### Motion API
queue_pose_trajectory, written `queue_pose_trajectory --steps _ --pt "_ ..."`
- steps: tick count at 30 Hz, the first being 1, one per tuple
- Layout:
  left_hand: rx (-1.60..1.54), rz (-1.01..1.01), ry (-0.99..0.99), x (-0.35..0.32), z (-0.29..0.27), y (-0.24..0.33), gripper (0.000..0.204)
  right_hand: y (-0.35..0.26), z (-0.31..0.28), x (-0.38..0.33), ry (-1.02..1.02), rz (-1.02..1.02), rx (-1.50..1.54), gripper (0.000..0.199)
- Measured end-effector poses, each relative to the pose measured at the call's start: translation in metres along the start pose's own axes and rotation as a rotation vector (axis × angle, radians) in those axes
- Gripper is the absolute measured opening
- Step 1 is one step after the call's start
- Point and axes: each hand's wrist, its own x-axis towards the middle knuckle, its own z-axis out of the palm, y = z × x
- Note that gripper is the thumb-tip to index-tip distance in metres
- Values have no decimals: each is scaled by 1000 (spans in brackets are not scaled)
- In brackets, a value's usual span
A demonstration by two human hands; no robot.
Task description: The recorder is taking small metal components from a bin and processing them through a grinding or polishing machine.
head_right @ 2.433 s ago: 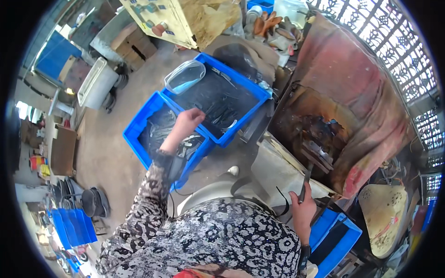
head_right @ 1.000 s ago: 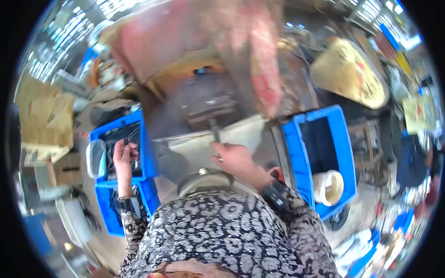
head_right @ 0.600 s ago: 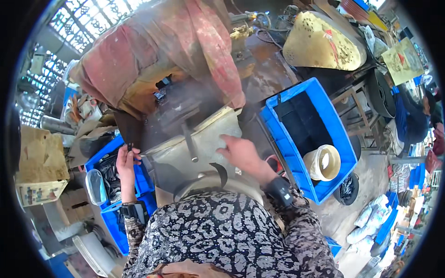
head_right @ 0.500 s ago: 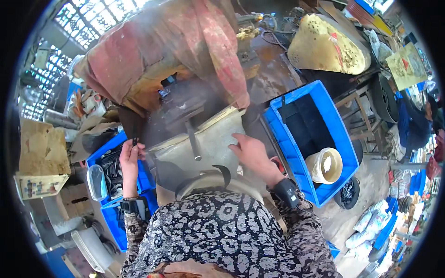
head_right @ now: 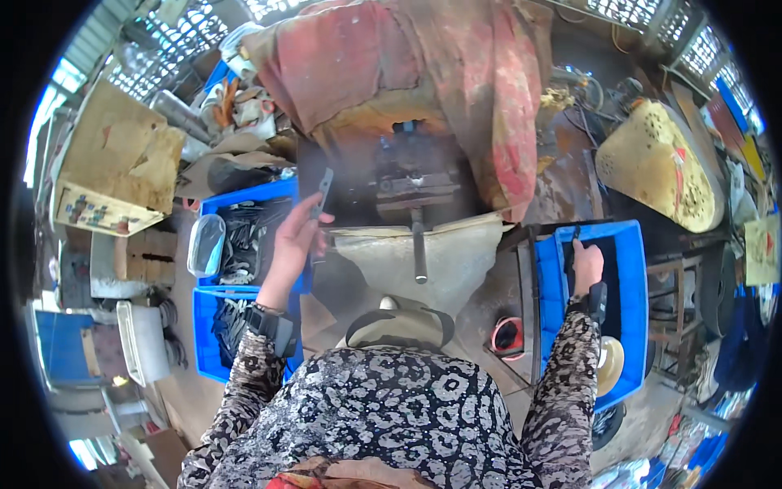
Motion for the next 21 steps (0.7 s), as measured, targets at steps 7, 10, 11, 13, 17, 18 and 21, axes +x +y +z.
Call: queue_pose_trajectory --steps 7,10,11,13,17,18,21 --pt "-24 -49 -13 -1 -7 -5 27 -11 -13 4 -287 182 629 20" --pt "-41 -25 -82 6 -2 -2 26 -71 -48 -20 -222 155 794 15" --pt "-41 -18 -111 9 3 0 26 -101 -59 -35 -234 112 898 16" --pt "-49 4 -176 17 18 5 25 -170 -65 -74 -413 -60 1123 9" --pt "-22 125 -270 33 59 12 24 -290 -47 -151 -786 -146 1274 11" --pt "14 173 -283 35 66 14 24 -309 -41 -163 -910 -219 1350 11" --pt "7 179 -298 36 75 17 23 -341 -28 -182 -968 -196 1383 11"
